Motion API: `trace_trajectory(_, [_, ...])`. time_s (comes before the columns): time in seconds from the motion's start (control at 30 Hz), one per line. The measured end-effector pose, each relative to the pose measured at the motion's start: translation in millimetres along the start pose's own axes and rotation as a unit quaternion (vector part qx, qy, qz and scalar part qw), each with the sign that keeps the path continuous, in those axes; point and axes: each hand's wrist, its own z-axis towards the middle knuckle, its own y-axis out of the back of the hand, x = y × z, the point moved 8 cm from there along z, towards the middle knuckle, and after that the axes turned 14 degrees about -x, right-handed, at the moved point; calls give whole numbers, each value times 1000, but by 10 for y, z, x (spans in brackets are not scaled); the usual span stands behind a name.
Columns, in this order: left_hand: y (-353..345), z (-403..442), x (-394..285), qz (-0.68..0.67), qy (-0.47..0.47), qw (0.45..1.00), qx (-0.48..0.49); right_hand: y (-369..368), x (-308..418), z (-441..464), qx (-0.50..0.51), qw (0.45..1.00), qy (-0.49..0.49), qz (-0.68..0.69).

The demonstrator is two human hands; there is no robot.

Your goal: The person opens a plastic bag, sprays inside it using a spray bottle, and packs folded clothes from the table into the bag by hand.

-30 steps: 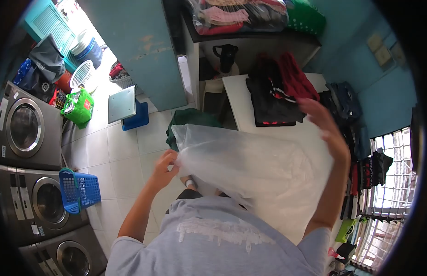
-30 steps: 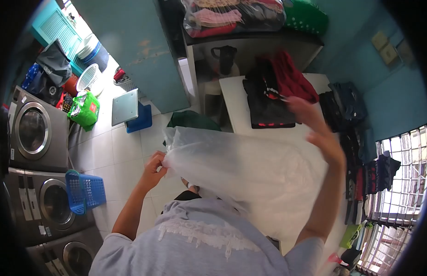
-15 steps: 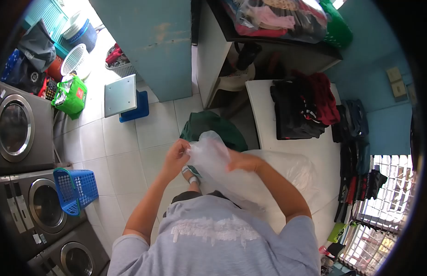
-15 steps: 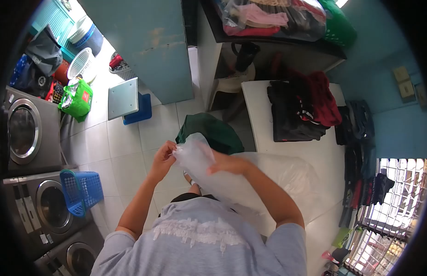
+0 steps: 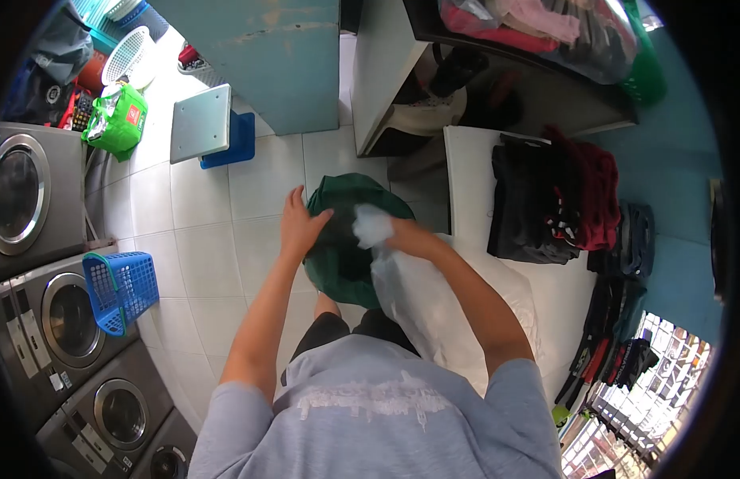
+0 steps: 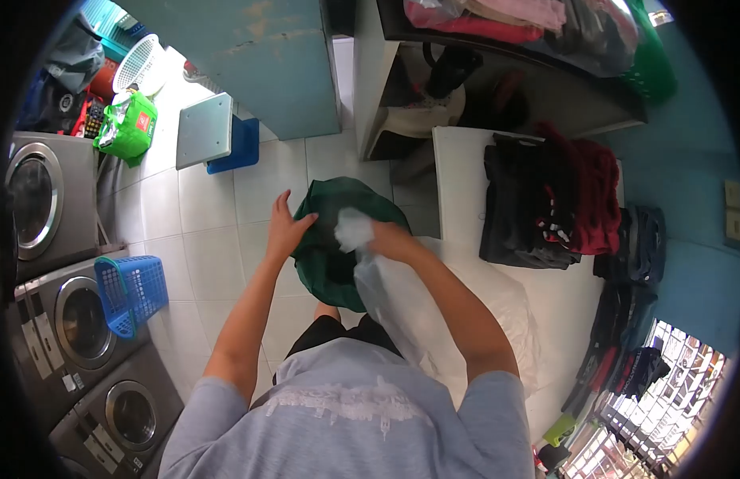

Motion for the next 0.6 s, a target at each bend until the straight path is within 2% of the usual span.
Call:
trace_trajectory(0.07, [-294,158,65,78,48,994,55,-517,-158,191,122,991,3,-55])
trace_trajectory(0.1, [-380,215,105,138,65,987,55,-742,-210,261,175,978,-22,-110])
trace_trajectory(0.13, [-507,222,206,151,89,980,94,-941,-286,310,226,959,-46,-164])
trace_trajectory(0.2, [-714,201,426,178,135,960,171,-1403,-717,553,253,952,-52,-162])
trace_trajectory(0.3, [-633,-30,209,127,15,979,157,-1632,-1062,858,211,956,-64,-195])
trace_trajectory(0.37, [-301,-402,-177,44,-60,994,85,-1682,-1237,1072,135,966,-80,-206])
trace_trajectory(0.43, [-126,-642,-451,33,3,991,132,-1713,-1369,1243,37,972,-106,-204])
trace_trajectory(0.5, [-122,-830,-501,-17,11,992,126,-1702,-1458,1302,-56,970,-132,-194])
trace_trajectory(0.6, [-141,-971,-474,-68,20,991,111,-1724,-1460,1293,-142,962,-150,-179])
